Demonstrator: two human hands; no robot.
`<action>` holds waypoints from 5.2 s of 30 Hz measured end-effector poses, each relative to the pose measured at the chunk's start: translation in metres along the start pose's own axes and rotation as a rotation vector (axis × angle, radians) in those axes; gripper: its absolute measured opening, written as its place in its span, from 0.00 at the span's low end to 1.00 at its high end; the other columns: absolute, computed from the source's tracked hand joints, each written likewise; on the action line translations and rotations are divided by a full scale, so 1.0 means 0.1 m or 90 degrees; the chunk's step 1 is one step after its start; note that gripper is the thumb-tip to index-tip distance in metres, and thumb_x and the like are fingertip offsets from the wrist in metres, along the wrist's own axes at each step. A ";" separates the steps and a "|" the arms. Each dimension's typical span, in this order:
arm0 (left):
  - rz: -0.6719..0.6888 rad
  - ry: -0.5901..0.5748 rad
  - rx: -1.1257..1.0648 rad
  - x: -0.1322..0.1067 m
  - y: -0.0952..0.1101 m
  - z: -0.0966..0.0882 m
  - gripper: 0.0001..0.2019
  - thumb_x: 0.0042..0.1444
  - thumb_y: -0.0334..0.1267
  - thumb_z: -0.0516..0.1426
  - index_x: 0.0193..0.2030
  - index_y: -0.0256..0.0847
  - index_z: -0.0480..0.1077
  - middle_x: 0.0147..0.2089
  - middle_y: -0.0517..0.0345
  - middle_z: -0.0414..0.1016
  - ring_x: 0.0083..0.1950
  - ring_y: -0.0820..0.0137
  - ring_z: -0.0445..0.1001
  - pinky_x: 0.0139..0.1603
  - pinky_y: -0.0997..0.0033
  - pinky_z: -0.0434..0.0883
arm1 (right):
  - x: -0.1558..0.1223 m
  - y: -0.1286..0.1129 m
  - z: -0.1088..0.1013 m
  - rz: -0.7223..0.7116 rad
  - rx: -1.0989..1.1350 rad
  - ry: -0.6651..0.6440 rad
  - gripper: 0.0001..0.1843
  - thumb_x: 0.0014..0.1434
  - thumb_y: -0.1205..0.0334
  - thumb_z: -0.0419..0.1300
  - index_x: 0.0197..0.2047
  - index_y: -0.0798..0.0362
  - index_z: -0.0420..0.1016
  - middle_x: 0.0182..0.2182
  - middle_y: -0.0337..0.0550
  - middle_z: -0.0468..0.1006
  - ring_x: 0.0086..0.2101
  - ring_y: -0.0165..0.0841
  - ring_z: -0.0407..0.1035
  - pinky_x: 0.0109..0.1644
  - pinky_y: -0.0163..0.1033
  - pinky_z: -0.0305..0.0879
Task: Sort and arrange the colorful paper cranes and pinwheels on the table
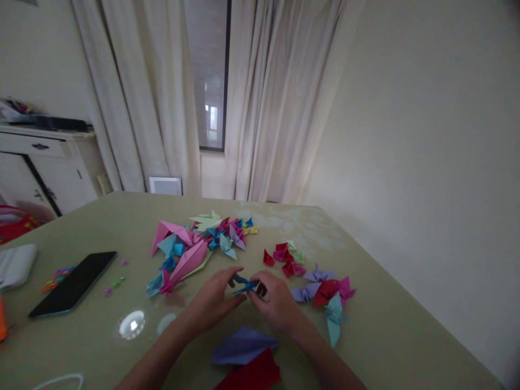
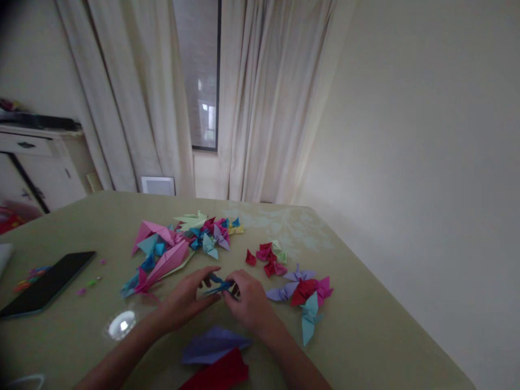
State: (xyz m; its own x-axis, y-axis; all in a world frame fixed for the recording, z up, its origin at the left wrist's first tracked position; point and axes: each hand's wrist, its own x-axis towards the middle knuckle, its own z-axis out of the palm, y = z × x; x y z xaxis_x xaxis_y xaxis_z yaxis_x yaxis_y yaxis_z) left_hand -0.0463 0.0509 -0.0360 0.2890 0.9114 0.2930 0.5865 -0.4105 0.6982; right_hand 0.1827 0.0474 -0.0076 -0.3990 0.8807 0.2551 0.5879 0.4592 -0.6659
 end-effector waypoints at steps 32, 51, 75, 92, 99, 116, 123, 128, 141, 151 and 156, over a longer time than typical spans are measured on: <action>-0.111 0.373 -0.305 0.14 0.09 -0.36 0.19 0.59 0.57 0.63 0.40 0.42 0.74 0.35 0.57 0.80 0.37 0.64 0.79 0.37 0.70 0.76 | 0.09 -0.16 0.32 0.001 0.286 0.066 0.22 0.69 0.53 0.64 0.63 0.49 0.75 0.50 0.49 0.82 0.41 0.36 0.78 0.46 0.41 0.74; -0.186 0.251 -0.609 0.09 0.14 -0.05 0.29 0.50 0.50 0.74 0.57 0.47 0.75 0.48 0.55 0.82 0.43 0.66 0.80 0.43 0.68 0.77 | 0.14 0.18 0.09 0.099 0.580 0.309 0.17 0.58 0.49 0.71 0.39 0.51 0.73 0.29 0.37 0.77 0.29 0.32 0.73 0.34 0.37 0.70; -0.117 -0.053 -0.125 -0.83 -0.13 -0.42 0.17 0.66 0.48 0.62 0.60 0.57 0.81 0.61 0.52 0.83 0.61 0.55 0.82 0.63 0.56 0.79 | 0.00 0.39 -0.12 0.057 0.264 0.024 0.14 0.64 0.54 0.61 0.46 0.53 0.82 0.42 0.49 0.86 0.43 0.43 0.81 0.50 0.47 0.77; -0.201 0.260 0.297 -0.83 -0.29 -0.83 0.19 0.61 0.55 0.54 0.43 0.49 0.81 0.42 0.51 0.86 0.38 0.57 0.84 0.39 0.63 0.78 | -0.07 0.23 -0.10 -0.068 0.012 -0.084 0.19 0.63 0.60 0.65 0.57 0.52 0.80 0.53 0.51 0.83 0.52 0.42 0.76 0.59 0.44 0.68; -0.050 0.203 -0.095 0.03 0.68 -0.26 0.14 0.62 0.52 0.62 0.46 0.46 0.81 0.43 0.51 0.87 0.42 0.59 0.85 0.46 0.63 0.81 | -0.10 0.18 0.15 -0.170 -0.041 -0.180 0.09 0.66 0.67 0.61 0.44 0.52 0.84 0.40 0.46 0.85 0.42 0.37 0.77 0.51 0.38 0.68; -0.114 0.138 0.327 0.89 -0.28 -0.21 0.12 0.60 0.34 0.58 0.49 0.40 0.79 0.51 0.40 0.81 0.54 0.49 0.79 0.61 0.50 0.71 | -0.24 0.05 0.02 -0.206 -0.061 -0.284 0.17 0.58 0.66 0.65 0.49 0.51 0.88 0.39 0.46 0.89 0.38 0.39 0.81 0.46 0.37 0.70; -0.075 0.124 0.277 0.94 -0.17 -0.26 0.12 0.64 0.34 0.55 0.41 0.43 0.81 0.45 0.45 0.84 0.48 0.54 0.82 0.54 0.57 0.74 | -0.25 0.08 0.06 -0.219 -0.028 -0.301 0.13 0.59 0.59 0.68 0.46 0.47 0.89 0.38 0.40 0.89 0.37 0.36 0.81 0.46 0.34 0.70; 0.052 0.085 0.088 1.12 0.39 0.17 0.10 0.68 0.41 0.57 0.47 0.43 0.81 0.45 0.51 0.84 0.45 0.62 0.81 0.50 0.65 0.76 | -0.21 0.05 0.08 -0.222 -0.027 -0.285 0.15 0.61 0.57 0.67 0.49 0.51 0.87 0.41 0.43 0.88 0.41 0.37 0.81 0.51 0.35 0.70; 0.134 -0.247 -0.116 1.36 0.53 0.72 0.16 0.67 0.41 0.58 0.57 0.42 0.80 0.57 0.47 0.84 0.57 0.59 0.80 0.60 0.60 0.76 | -0.17 0.05 0.13 -0.237 -0.139 -0.224 0.17 0.64 0.51 0.67 0.50 0.51 0.85 0.41 0.45 0.86 0.40 0.39 0.79 0.48 0.38 0.71; 0.230 -0.400 -0.114 1.62 0.66 0.95 0.22 0.70 0.30 0.48 0.64 0.42 0.76 0.56 0.49 0.84 0.51 0.65 0.83 0.56 0.63 0.78 | -0.22 0.04 0.15 -0.292 -0.110 -0.169 0.21 0.72 0.49 0.60 0.62 0.48 0.76 0.55 0.43 0.84 0.52 0.39 0.78 0.62 0.42 0.68; 0.341 -0.361 0.038 1.78 0.55 0.98 0.17 0.69 0.32 0.56 0.58 0.50 0.81 0.56 0.52 0.80 0.58 0.62 0.77 0.62 0.63 0.72 | -0.21 0.08 0.27 -0.351 -0.179 -0.183 0.25 0.75 0.44 0.55 0.64 0.51 0.74 0.54 0.44 0.85 0.51 0.39 0.78 0.60 0.43 0.69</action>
State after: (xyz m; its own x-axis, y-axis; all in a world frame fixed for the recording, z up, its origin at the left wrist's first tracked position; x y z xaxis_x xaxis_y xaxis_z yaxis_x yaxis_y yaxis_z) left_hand 0.1117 0.1875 -0.0091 0.8774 0.4404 0.1903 0.2925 -0.8055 0.5154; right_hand 0.1769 0.0293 -0.0375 -0.8408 0.4612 0.2833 0.3900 0.8791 -0.2739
